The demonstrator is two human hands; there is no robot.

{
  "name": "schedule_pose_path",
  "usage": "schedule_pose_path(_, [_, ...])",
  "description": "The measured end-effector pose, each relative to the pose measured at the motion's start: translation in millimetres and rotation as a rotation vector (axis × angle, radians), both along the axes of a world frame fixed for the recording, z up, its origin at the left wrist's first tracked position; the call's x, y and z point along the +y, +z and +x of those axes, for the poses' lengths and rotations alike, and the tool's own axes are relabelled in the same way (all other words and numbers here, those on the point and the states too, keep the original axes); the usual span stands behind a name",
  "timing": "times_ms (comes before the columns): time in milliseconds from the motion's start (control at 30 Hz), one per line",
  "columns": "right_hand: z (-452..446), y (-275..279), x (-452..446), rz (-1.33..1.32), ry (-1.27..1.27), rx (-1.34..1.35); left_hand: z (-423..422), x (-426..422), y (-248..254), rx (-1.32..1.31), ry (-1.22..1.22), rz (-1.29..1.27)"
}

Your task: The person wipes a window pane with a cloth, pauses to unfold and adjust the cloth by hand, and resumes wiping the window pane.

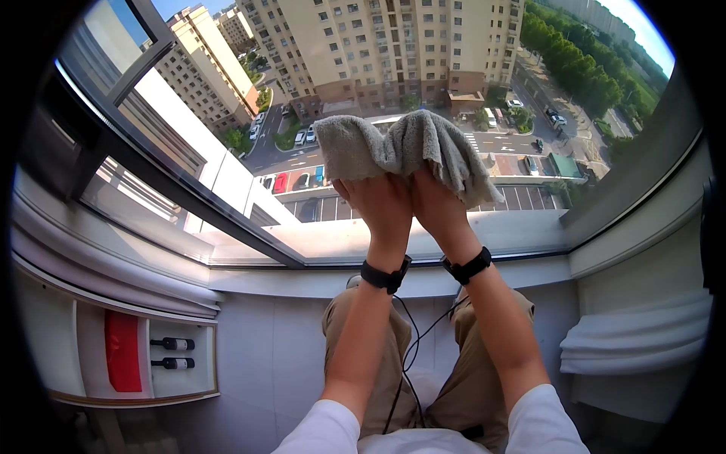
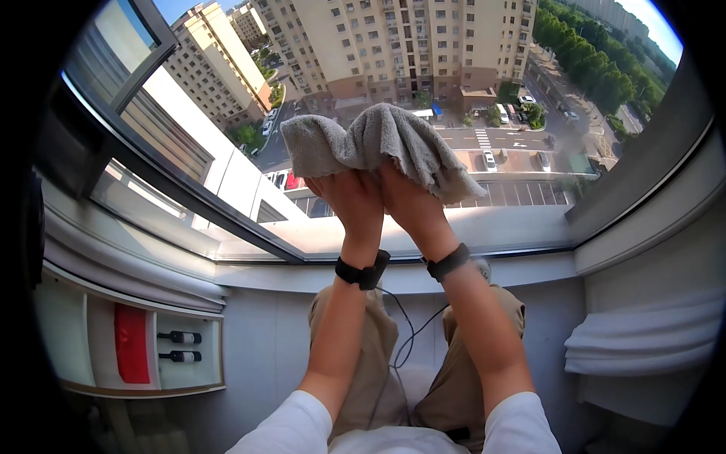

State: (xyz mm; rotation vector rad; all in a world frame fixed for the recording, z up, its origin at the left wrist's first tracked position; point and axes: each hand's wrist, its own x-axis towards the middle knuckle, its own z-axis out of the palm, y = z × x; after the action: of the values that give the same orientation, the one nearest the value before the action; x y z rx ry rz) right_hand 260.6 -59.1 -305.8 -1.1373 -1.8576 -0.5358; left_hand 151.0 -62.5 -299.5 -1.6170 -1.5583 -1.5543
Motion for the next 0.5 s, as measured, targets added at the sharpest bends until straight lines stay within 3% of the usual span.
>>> schedule_pose_path(133, [35,8,7,0.03,0.072,0.093,-4,-6,8,0.019,0.058,0.034])
schedule_pose_path(167, [43,4,9,-0.021,0.043,0.099,-5,-7,10,-0.011,0.002,0.054])
schedule_pose_path(267, [57,14,13,0.174,0.019,0.263,-5,-8,18,-0.08,-0.153,0.165])
schedule_pose_path(367, [63,36,6,0.202,0.052,0.335,4,-27,25,-0.306,-0.353,-0.281])
schedule_pose_path(500, [65,50,-1,0.218,0.07,0.306,7,-21,23,-0.253,-0.576,-0.17])
